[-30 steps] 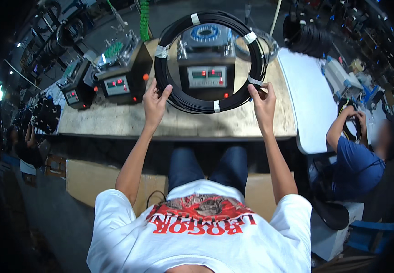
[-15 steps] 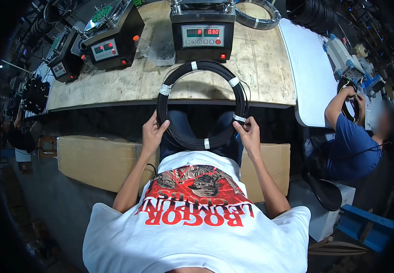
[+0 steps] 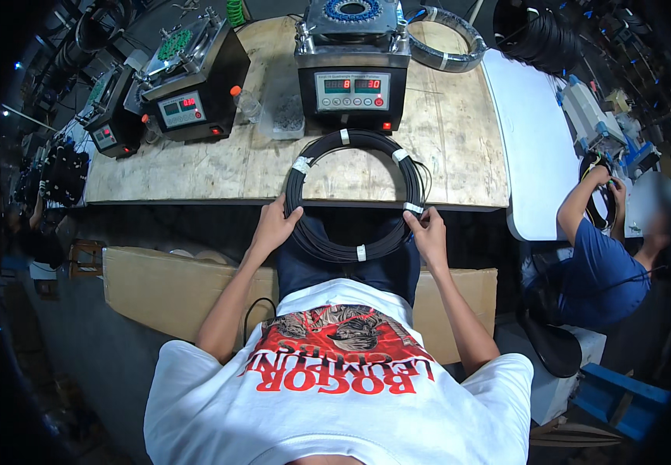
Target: Assembling and testing large cable coils using industrial machinery.
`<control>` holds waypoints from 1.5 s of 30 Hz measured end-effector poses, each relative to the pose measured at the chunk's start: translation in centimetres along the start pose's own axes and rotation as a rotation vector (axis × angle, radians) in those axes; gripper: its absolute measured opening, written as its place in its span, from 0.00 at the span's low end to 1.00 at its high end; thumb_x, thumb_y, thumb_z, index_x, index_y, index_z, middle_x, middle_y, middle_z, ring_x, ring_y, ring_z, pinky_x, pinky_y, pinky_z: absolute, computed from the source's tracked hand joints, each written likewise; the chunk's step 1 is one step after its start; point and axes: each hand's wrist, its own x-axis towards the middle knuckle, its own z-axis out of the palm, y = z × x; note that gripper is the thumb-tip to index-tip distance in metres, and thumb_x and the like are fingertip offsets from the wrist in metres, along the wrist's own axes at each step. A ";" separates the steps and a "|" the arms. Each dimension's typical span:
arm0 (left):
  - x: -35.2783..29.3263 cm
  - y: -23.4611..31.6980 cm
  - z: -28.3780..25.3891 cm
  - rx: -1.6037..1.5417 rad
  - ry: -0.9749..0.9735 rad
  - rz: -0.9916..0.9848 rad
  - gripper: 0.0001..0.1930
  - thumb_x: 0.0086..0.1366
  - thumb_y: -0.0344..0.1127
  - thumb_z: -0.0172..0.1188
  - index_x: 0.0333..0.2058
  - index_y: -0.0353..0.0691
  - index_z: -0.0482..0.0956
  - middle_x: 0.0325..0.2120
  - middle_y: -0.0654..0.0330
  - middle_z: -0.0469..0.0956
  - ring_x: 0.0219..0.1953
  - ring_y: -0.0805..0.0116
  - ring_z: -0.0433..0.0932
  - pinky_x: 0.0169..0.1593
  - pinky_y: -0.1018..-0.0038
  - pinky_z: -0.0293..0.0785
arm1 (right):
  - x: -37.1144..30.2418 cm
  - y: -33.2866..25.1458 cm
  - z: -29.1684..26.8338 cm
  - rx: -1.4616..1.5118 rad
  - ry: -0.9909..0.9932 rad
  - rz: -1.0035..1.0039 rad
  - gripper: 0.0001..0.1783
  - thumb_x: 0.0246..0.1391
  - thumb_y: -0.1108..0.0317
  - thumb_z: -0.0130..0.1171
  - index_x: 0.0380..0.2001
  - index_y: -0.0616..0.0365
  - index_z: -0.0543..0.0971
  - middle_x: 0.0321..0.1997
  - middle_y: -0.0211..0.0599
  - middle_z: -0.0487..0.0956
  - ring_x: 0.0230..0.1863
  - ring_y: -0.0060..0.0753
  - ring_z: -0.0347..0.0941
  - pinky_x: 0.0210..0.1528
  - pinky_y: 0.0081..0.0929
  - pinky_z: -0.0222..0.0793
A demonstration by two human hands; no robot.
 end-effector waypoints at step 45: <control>30.5 18.6 -15.9 -0.263 0.153 0.583 0.19 0.58 0.33 0.68 0.50 0.42 0.81 0.29 0.55 0.83 0.31 0.66 0.81 0.37 0.71 0.73 | 32.0 -34.5 2.0 0.773 -0.099 -0.184 0.10 0.56 0.71 0.56 0.22 0.63 0.72 0.20 0.40 0.78 0.17 0.27 0.73 0.17 0.25 0.70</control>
